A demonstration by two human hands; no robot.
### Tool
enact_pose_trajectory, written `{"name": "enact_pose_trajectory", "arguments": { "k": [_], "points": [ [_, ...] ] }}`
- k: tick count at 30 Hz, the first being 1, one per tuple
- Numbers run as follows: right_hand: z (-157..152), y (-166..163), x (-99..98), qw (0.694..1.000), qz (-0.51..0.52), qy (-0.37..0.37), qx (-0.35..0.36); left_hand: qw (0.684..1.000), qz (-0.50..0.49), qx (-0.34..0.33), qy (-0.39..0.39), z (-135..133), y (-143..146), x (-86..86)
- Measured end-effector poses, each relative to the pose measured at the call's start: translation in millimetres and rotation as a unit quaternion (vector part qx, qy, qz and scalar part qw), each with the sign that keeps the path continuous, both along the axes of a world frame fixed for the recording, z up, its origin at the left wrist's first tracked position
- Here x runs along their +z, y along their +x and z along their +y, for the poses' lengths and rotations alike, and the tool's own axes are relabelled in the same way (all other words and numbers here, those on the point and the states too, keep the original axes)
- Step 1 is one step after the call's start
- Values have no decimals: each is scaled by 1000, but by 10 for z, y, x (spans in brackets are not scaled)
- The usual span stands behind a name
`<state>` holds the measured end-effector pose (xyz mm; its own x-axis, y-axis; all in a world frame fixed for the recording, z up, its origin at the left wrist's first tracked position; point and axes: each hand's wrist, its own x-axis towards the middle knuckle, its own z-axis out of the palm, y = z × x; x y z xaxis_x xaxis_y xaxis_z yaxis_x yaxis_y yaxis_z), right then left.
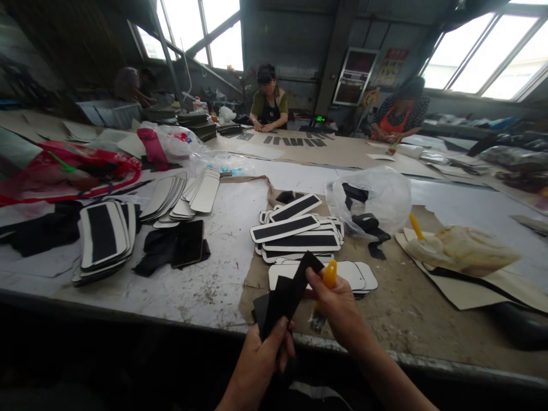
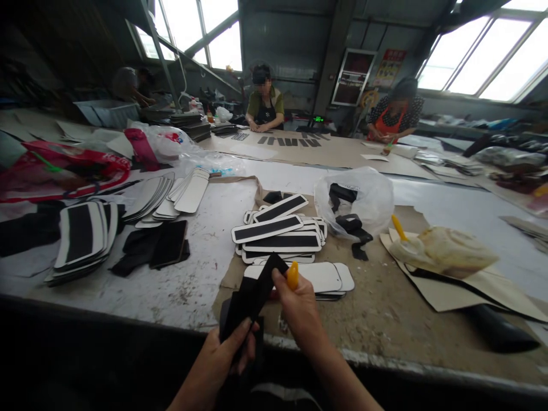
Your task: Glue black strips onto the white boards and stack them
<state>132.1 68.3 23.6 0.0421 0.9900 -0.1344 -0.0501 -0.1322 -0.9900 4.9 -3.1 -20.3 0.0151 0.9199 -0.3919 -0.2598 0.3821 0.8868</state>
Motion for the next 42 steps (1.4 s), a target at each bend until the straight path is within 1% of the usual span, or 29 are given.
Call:
{"name": "enact_pose_trajectory", "arguments": {
  "k": [2, 4, 6, 8, 10, 12, 13, 14, 16, 18, 19, 20, 22, 25, 29, 39, 42],
  "points": [
    [9, 55, -10, 999, 47, -22, -16, 1000, 0, -16, 1, -41, 64, -128],
    [27, 133, 22, 996, 84, -30, -32, 1000, 1, -28, -7, -97, 101, -221],
    [66, 266, 106, 993, 112, -17, -43, 999, -1, -30, -25, -163, 81, -252],
    [126, 458, 222, 993, 114, -4, -40, 998, -21, -7, -51, -214, -8, -225],
    [200, 668, 330, 998, 57, -13, -15, 993, -64, 57, -79, -216, -145, -165],
    [282, 822, 402, 997, -53, -42, 29, 981, -108, 133, -87, -143, -283, -111],
    [326, 858, 422, 990, -113, -54, 63, 976, -118, 161, -83, -81, -336, -95],
    [374, 859, 431, 978, -169, -63, 110, 974, -119, 178, -79, -4, -374, -87],
    [481, 767, 424, 936, -255, -75, 230, 975, -103, 181, -76, 172, -400, -92],
    [605, 588, 393, 879, -310, -83, 352, 980, -79, 160, -83, 350, -377, -110],
    [671, 486, 370, 851, -332, -88, 397, 983, -67, 148, -85, 429, -359, -119],
    [737, 386, 343, 829, -349, -92, 428, 985, -57, 138, -85, 500, -342, -128],
    [862, 212, 278, 799, -376, -96, 459, 988, -41, 124, -84, 610, -320, -141],
    [1001, 37, 171, 777, -419, -92, 461, 989, -31, 113, -85, 705, -323, -145],
    [1087, -72, 76, 752, -468, -69, 459, 991, -20, 99, -85, 749, -338, -130],
    [1138, -122, -39, 688, -553, -12, 470, 990, 16, 99, -98, 828, -300, -166],
    [1130, -152, -62, 676, -568, -1, 469, 988, 29, 106, -107, 854, -283, -202]
  ]
}}
